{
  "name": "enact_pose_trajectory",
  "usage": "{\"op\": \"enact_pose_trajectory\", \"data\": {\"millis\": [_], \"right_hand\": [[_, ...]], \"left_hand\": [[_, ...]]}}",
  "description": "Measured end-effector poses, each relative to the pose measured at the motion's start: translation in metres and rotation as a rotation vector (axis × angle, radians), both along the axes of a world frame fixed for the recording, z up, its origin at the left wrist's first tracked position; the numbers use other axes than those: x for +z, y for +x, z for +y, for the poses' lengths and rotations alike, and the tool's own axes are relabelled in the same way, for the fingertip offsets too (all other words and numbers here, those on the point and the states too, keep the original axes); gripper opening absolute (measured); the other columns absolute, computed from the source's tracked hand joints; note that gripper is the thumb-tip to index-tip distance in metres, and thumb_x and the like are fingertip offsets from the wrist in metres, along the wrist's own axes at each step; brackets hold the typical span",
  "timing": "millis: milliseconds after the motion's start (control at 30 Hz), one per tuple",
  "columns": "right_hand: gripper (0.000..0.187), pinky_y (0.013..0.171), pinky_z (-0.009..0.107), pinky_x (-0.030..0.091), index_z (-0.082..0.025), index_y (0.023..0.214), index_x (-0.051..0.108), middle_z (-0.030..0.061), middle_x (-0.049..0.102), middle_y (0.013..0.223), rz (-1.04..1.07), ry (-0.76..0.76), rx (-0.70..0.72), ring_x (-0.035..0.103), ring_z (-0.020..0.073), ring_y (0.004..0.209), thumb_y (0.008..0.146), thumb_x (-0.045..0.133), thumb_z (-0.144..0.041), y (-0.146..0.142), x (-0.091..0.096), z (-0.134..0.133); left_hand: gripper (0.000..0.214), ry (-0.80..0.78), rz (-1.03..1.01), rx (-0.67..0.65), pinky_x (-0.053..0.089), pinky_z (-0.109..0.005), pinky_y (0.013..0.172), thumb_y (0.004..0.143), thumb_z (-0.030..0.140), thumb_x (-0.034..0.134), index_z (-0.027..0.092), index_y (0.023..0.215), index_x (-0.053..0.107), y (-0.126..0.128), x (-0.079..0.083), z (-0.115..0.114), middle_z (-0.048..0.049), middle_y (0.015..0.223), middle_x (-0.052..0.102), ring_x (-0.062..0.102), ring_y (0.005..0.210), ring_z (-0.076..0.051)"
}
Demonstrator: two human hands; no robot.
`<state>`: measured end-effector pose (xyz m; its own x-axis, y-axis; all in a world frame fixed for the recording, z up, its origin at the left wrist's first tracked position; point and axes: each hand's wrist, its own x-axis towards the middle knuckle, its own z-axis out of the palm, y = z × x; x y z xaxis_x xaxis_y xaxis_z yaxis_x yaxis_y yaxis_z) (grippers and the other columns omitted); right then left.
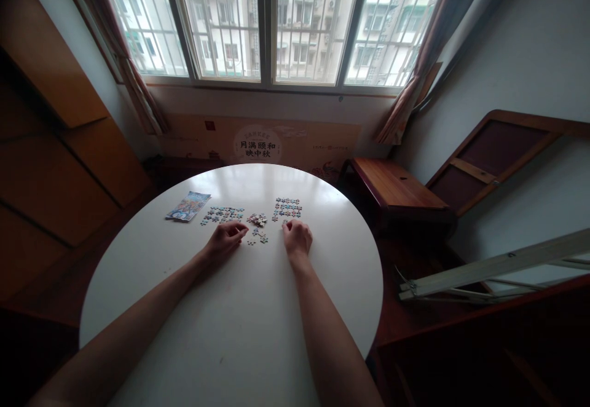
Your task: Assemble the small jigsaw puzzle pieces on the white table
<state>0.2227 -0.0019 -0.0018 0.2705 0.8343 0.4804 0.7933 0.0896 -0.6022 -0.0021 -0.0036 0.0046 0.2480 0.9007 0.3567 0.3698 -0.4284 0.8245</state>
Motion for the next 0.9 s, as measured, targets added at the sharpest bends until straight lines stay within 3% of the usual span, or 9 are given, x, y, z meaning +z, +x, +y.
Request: {"op": "enact_pose_trajectory", "data": {"millis": [133, 367, 633, 900], "right_hand": [[0.004, 0.068, 0.031, 0.039, -0.021, 0.073, 0.064, 0.0066, 0.06, 0.078, 0.003, -0.044, 0.019, 0.053, 0.0197, 0.073, 0.075, 0.062, -0.024, -0.002, 0.002, -0.002], [0.015, 0.082, 0.039, 0.035, -0.019, 0.079, 0.068, 0.0137, 0.057, 0.1, -0.08, -0.118, 0.102, 0.046, 0.0281, 0.097, 0.082, 0.054, -0.022, -0.011, 0.012, -0.009], [0.029, 0.086, 0.036, 0.033, -0.02, 0.11, 0.061, 0.0081, 0.055, 0.119, -0.297, -0.193, 0.116, 0.042, 0.0257, 0.106, 0.088, 0.048, -0.032, -0.018, 0.015, -0.014], [0.03, 0.086, 0.037, 0.033, -0.02, 0.105, 0.063, 0.0064, 0.055, 0.124, -0.341, -0.207, 0.161, 0.041, 0.0259, 0.109, 0.089, 0.045, -0.038, -0.018, 0.016, -0.014]], "left_hand": [[0.021, 0.006, 0.02, 0.005, 0.043, -0.019, 0.046, 0.079, 0.032, 0.059, 0.013, 0.082, 0.067, -0.001, 0.0, 0.0, -0.0019, 0.067, 0.062, 0.054, 0.052, -0.009], [0.019, 0.017, 0.034, 0.006, 0.042, -0.018, 0.047, 0.079, 0.03, 0.058, 0.014, 0.083, 0.068, -0.001, 0.001, 0.0, -0.002, 0.067, 0.062, 0.054, 0.055, -0.009], [0.021, 0.012, 0.049, 0.015, 0.04, -0.018, 0.047, 0.079, 0.032, 0.058, 0.013, 0.079, 0.067, 0.0, 0.003, -0.002, -0.0011, 0.064, 0.06, 0.052, 0.052, -0.009], [0.022, 0.019, 0.057, 0.001, 0.041, -0.019, 0.049, 0.08, 0.033, 0.057, 0.013, 0.082, 0.067, -0.001, 0.003, -0.001, -0.0016, 0.066, 0.062, 0.052, 0.054, -0.009]]}}
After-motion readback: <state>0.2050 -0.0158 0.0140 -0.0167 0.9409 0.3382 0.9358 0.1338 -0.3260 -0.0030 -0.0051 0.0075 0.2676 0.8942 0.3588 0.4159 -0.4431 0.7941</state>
